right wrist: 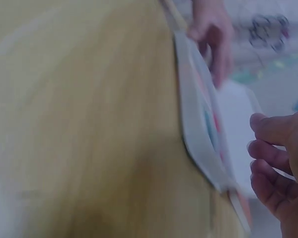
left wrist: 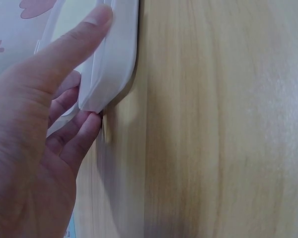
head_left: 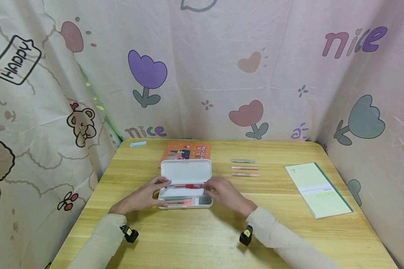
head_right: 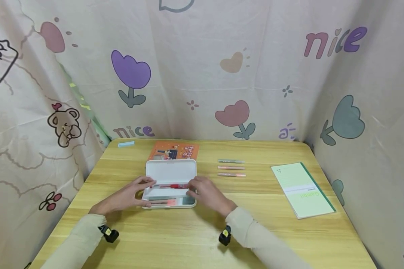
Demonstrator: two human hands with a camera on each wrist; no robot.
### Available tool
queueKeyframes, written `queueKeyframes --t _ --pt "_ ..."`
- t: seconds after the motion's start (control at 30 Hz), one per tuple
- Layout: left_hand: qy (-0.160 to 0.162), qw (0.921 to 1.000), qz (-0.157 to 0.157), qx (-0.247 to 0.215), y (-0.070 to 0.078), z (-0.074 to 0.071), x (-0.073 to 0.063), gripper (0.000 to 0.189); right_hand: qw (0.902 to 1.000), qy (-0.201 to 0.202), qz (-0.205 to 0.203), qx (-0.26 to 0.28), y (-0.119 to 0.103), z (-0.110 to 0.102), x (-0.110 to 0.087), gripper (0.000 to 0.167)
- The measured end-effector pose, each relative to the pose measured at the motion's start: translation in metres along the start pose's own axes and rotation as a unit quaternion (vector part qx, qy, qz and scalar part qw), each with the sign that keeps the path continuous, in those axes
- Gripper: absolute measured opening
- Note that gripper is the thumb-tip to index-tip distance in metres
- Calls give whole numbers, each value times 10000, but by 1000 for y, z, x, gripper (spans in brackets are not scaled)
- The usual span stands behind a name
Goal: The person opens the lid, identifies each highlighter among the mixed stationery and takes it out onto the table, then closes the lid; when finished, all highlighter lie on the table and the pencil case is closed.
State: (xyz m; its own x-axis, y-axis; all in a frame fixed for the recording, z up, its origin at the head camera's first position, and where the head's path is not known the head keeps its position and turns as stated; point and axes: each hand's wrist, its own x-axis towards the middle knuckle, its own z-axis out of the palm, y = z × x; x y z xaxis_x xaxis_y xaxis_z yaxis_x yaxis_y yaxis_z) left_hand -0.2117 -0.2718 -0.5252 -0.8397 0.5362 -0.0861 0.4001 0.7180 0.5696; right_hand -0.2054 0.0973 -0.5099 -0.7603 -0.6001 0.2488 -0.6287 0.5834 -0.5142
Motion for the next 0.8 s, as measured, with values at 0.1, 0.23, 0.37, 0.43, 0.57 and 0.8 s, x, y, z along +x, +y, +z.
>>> queueKeyframes --t 0.1,0.23,0.37,0.43,0.57,0.8 --pt "-24 10000 1 14 0 0 0 91 9989 -286 -294 -230 -12 13 7 19" --pt "-43 10000 -34 -17 0 0 1 91 9961 -644 -508 -336 -19 24 11 18" --pt "-36 10000 -16 -19 0 0 1 91 9945 -742 -611 -408 -21 29 14 17" --pt "-30 10000 -6 -25 0 0 1 91 9943 -734 -620 -457 -22 29 16 15" --pt "-50 10000 -45 -13 0 -1 1 90 9931 -749 -630 -641 -27 30 22 13" --pt "-70 9999 -89 -20 1 -1 0 89 9903 -697 -694 -980 -37 34 27 9"
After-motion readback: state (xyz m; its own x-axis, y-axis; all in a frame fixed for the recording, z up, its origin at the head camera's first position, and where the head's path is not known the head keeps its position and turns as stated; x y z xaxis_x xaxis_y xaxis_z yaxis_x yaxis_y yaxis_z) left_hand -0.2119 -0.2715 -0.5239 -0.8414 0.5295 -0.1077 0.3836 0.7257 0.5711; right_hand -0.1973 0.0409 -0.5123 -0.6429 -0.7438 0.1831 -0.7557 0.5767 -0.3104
